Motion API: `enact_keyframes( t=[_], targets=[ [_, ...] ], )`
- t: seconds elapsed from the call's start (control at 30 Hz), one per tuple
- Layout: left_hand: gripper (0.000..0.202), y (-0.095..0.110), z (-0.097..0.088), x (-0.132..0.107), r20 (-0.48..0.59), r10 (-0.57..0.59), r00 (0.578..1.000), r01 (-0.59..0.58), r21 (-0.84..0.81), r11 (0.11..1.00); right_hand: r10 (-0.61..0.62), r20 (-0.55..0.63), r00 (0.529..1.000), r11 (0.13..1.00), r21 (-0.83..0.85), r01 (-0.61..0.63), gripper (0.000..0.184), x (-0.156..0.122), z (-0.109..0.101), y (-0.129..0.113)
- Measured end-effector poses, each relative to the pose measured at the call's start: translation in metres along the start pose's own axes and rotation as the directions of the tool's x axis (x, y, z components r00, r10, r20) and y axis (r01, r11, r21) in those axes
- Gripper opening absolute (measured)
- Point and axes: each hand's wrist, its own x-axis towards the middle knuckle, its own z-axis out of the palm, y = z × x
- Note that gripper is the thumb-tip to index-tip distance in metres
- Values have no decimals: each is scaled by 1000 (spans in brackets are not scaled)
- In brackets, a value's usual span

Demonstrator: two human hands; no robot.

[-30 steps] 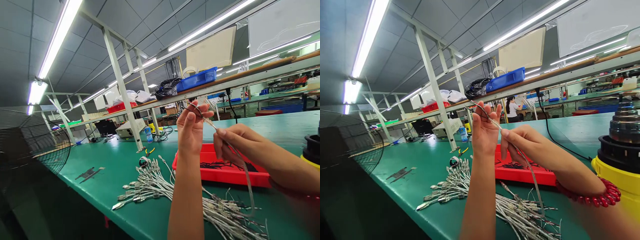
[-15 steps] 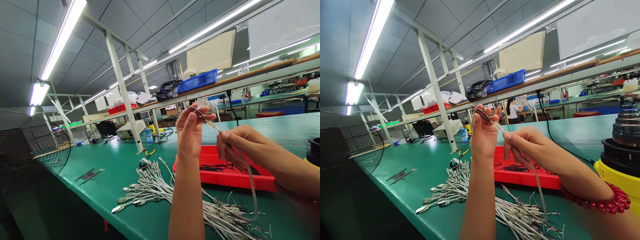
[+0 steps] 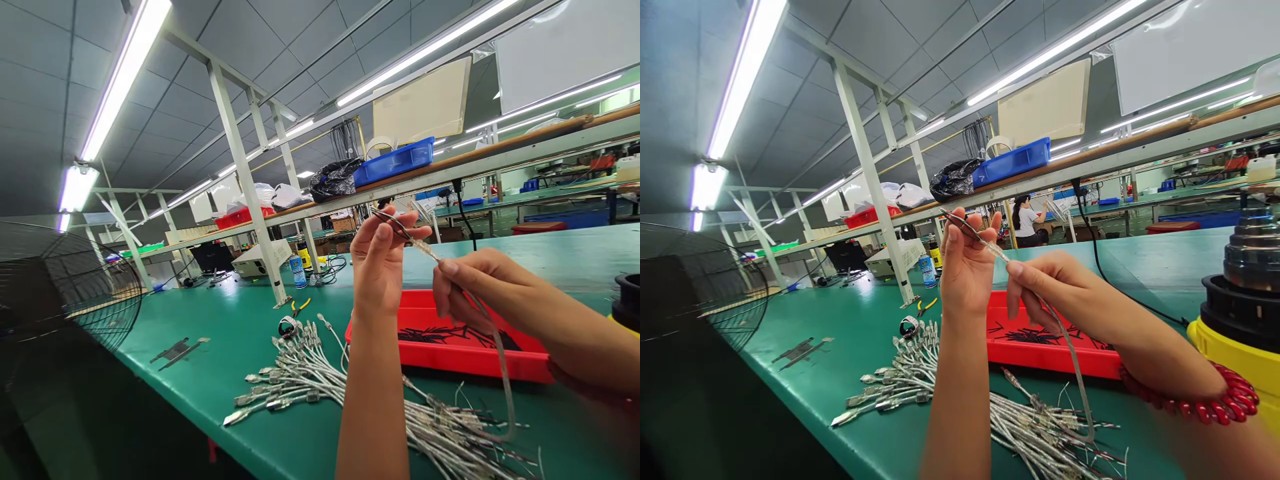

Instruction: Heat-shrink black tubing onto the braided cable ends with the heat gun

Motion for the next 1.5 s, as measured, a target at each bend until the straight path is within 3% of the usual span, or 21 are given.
enact_keyframes(
  t=[0.43,0.6,0.7,0.83,1.03,1.3,1.5],
  targets=[
    [11,-1,-2,0,6,7,1000,-7,17,1000,-17,-10,1000,1000,-20,17,55,-2,0,-2],
    [9,2,-1,0,56,10,998,-8,-27,1000,-2,6,1000,998,-61,2,59,-2,2,-4],
    [10,2,0,0,3,-2,1000,2,14,1000,-2,-17,1000,998,-70,1,59,-2,3,-4],
    [14,2,0,0,-56,1,998,1,52,999,-12,1,1000,998,-55,12,59,-2,-1,-2],
    [8,3,-1,0,-9,38,999,-38,34,999,-7,104,995,1000,-27,10,59,2,-7,3],
    [4,5,2,1,12,38,999,-38,-12,999,-5,90,996,1000,-9,6,55,2,-6,2],
    [5,7,4,1,31,50,998,-49,-38,998,-34,-13,999,999,-40,34,55,-2,2,-4]
  ],
)
